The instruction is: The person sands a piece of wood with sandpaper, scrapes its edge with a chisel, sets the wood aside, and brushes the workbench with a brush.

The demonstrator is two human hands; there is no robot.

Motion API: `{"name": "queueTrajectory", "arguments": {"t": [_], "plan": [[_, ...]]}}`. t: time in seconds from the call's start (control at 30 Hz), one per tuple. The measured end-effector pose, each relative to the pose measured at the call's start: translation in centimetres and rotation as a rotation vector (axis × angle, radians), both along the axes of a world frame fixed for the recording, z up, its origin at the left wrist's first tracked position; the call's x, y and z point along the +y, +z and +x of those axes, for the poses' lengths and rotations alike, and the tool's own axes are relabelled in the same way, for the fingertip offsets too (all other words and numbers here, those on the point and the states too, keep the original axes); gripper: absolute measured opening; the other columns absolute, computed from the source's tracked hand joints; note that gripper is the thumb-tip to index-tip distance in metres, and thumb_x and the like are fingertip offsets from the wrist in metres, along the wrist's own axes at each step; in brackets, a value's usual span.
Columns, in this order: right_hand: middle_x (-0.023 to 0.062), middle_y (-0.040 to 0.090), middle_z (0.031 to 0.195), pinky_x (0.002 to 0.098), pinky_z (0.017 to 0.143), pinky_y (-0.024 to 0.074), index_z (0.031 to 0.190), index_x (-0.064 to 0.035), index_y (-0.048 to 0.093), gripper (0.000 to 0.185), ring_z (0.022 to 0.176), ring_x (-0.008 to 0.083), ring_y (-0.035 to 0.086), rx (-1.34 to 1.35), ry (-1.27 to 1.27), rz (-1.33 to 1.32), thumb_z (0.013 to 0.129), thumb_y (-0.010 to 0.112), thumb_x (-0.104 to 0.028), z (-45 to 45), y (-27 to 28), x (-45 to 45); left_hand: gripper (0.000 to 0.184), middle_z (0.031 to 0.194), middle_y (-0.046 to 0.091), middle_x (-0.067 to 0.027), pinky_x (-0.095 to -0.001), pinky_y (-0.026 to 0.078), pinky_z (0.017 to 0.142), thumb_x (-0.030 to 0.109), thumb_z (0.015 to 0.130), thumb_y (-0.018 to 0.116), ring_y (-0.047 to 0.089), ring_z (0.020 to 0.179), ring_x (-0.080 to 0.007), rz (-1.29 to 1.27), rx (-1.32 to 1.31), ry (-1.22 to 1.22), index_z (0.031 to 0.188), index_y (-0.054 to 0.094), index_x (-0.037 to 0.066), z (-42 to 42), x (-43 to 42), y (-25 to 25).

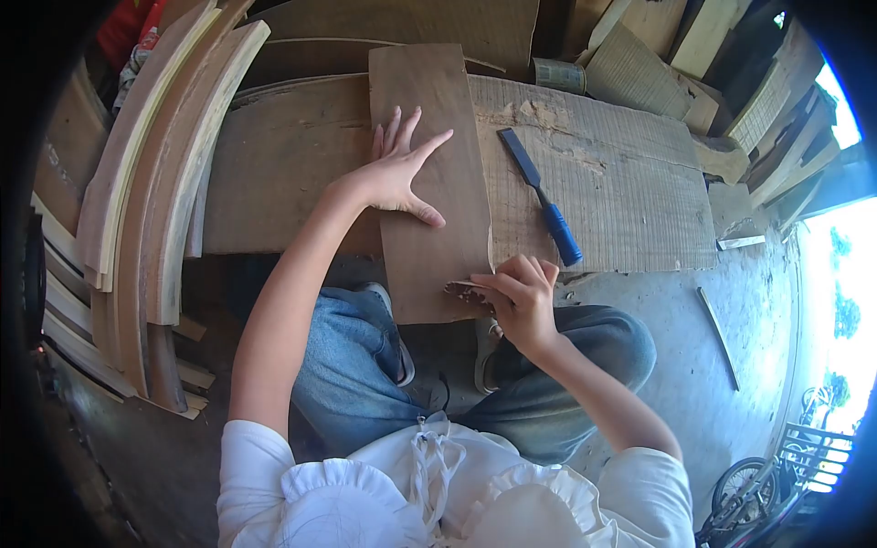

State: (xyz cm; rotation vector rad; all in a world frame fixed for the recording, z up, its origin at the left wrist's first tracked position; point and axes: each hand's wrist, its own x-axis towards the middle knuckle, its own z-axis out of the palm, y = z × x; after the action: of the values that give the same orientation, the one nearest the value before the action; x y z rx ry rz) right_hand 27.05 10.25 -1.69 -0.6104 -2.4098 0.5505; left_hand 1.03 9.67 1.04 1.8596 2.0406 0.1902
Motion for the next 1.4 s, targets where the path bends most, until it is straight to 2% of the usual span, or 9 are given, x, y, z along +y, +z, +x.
{"name": "queueTrajectory", "arguments": {"t": [0.1,0.3,0.6,0.67,0.73,0.77,0.97,1.2,1.4], "plan": [[0.0002,0.05,0.07,0.0334,0.075,0.0304,0.08,-0.0168,0.071,0.015,0.072,0.0167,0.051,0.004,-0.028,0.106,0.068,0.069,-0.009,-0.5,0.0,0.3,0.129,0.148,-0.012,-0.0234,-0.0497,-0.004,0.11,0.065,0.042,0.079,-0.02,0.135,-0.0392,0.002,0.015,-0.004,0.145,0.012,0.028,-0.2,0.1,-0.1],[0.0026,0.054,0.074,0.0344,0.076,0.0317,0.081,-0.0139,0.07,0.012,0.076,0.0208,0.054,0.157,-0.298,-0.081,0.07,0.069,-0.011,-4.6,-1.8,2.9,0.12,0.149,-0.009,-0.022,-0.0494,-0.003,0.111,0.066,0.046,0.076,-0.016,0.136,-0.0391,0.044,0.005,-0.002,0.144,0.018,0.028,-0.6,0.4,-0.8],[0.002,0.052,0.07,0.033,0.076,0.0279,0.084,-0.0118,0.07,0.015,0.068,0.0194,0.053,0.017,-0.227,-0.138,0.07,0.069,-0.007,2.3,0.1,-5.7,0.122,0.15,-0.008,-0.0194,-0.0487,-0.007,0.11,0.072,0.042,0.073,-0.019,0.136,-0.0355,0.08,-0.092,0.014,0.143,0.023,0.026,-1.2,0.5,-1.3],[0.0048,0.053,0.068,0.0291,0.072,0.034,0.08,-0.006,0.069,0.011,0.066,0.017,0.053,0.034,-0.24,-0.164,0.069,0.07,-0.006,2.9,0.2,-7.0,0.122,0.15,-0.008,-0.0182,-0.0493,-0.007,0.11,0.072,0.042,0.073,-0.018,0.136,-0.0341,0.076,-0.096,0.021,0.143,0.022,0.027,-1.1,0.5,-1.2],[0.0056,0.052,0.069,0.0245,0.065,0.0376,0.079,-0.0027,0.068,0.007,0.065,0.0135,0.052,0.236,-0.282,-0.676,0.072,0.07,-0.003,3.2,0.1,-8.1,0.121,0.15,-0.009,-0.0171,-0.0499,-0.007,0.11,0.072,0.043,0.072,-0.018,0.137,-0.0327,0.071,-0.098,0.036,0.143,0.022,0.027,-1.0,0.0,-1.2],[0.003,0.053,0.073,0.0209,0.061,0.0398,0.082,0.0006,0.066,0.006,0.068,0.0094,0.051,0.249,-0.225,-0.692,0.078,0.068,-0.002,3.4,-0.3,-8.4,0.12,0.15,-0.009,-0.0159,-0.0508,-0.008,0.109,0.072,0.044,0.072,-0.018,0.137,-0.0314,0.044,-0.117,0.051,0.143,0.022,0.028,-0.9,0.0,-1.1],[-0.0003,0.063,0.094,0.0244,0.075,0.0457,0.104,-0.0014,0.062,0.02,0.081,0.0081,0.057,0.381,0.019,-1.565,0.088,0.061,-0.012,2.3,0.0,-10.2,0.116,0.151,-0.01,-0.0115,-0.0571,-0.004,0.108,0.072,0.047,0.071,-0.018,0.137,-0.0295,0.038,-0.187,0.079,0.143,0.021,0.031,-0.9,-0.4,-1.8],[0.0016,0.063,0.092,0.0278,0.078,0.0462,0.105,-0.0055,0.06,0.016,0.083,0.0109,0.058,0.672,-0.087,-1.79,0.092,0.055,-0.015,-0.6,-0.1,-9.6,0.123,0.15,-0.018,-0.009,-0.0585,-0.006,0.106,0.083,0.047,0.06,-0.022,0.136,-0.0305,-0.08,-0.021,0.124,0.145,0.006,0.031,0.6,-0.5,-1.1],[0.0042,0.065,0.092,0.0304,0.074,0.0484,0.1,-0.0052,0.061,0.016,0.081,0.0139,0.061,0.613,-0.213,-1.778,0.091,0.055,-0.017,-0.8,-1.2,-8.4,0.122,0.15,-0.018,-0.008,-0.0671,-0.011,0.1,0.085,0.048,0.057,-0.023,0.136,-0.0303,-0.083,0.001,0.133,0.145,0.006,0.031,0.9,-0.8,-1.2]]}}
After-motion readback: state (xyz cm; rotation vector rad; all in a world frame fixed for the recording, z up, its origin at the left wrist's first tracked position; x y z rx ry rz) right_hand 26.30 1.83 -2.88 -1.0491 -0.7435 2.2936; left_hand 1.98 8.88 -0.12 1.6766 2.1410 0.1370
